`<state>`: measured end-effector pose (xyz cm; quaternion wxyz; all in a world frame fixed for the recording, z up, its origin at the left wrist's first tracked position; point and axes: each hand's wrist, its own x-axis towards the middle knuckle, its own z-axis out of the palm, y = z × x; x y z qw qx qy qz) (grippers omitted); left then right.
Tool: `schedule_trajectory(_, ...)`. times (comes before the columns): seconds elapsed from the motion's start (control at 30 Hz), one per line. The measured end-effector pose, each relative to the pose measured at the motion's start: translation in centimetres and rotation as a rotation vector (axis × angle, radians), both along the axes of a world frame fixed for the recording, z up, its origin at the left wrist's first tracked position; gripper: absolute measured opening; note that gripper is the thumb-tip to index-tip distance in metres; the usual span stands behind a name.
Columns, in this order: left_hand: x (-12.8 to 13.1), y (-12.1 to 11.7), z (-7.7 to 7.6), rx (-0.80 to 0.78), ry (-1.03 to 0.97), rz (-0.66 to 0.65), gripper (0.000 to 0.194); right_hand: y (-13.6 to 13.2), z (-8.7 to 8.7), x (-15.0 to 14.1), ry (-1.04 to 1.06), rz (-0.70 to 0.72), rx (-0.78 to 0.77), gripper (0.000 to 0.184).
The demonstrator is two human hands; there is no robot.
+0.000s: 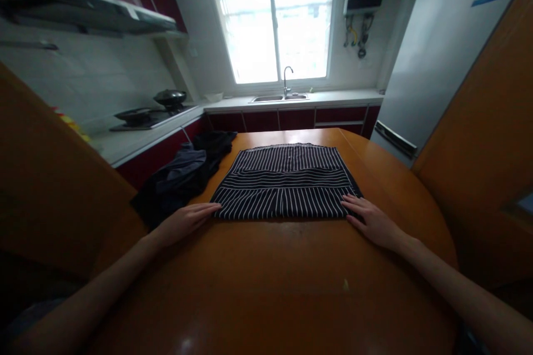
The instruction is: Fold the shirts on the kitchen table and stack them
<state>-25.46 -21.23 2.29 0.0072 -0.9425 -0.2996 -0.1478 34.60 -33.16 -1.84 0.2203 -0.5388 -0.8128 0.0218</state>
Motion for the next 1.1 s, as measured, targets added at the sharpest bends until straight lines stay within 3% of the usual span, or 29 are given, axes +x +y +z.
schedule_trajectory(0.27, -1.1, 0.5, -0.3, -0.032, 0.002, -0.001, 0.041, -0.1, 0.4, 3.0, -0.253, 0.096, 0.121, 0.043)
schedule_trajectory(0.4, -0.6, -0.4, 1.5, -0.084, 0.150, 0.018, 0.043, -1.2, 1.9, 1.2, -0.298, 0.036, 0.156, 0.041)
schedule_trajectory(0.5, 3.4, -2.0, 3.3, -0.081, 0.172, 0.034, 0.073, -1.3, 3.5, -3.5, -0.217, -0.001, 0.173, 0.050)
schedule_trajectory(0.57, 8.0, -3.4, 3.8, -0.072, 0.109, 0.018, 0.072, -0.9, 4.3, -7.8, -0.144, 0.015, 0.147, 0.054)
schedule_trajectory(0.67, 15.3, -5.1, 3.0, -0.080, 0.045, -0.064, 0.062, 0.1, 4.3, -14.3, -0.083, 0.120, 0.057, 0.062)
schedule_trajectory(0.73, 18.4, -5.6, 1.8, -0.119, 0.078, -0.124, 0.067, 0.6, 3.6, -17.0, -0.092, 0.149, -0.010, 0.068)
schedule_trajectory(0.87, 19.4, -5.6, -0.1, -0.173, 0.132, -0.174, 0.074, 0.7, 1.9, -18.0, -0.128, 0.177, -0.087, 0.075)
schedule_trajectory(1.1, 18.0, -5.2, 0.0, -0.195, 0.140, -0.206, 0.074, 0.4, 1.7, -16.6, -0.103, 0.233, -0.110, 0.079)
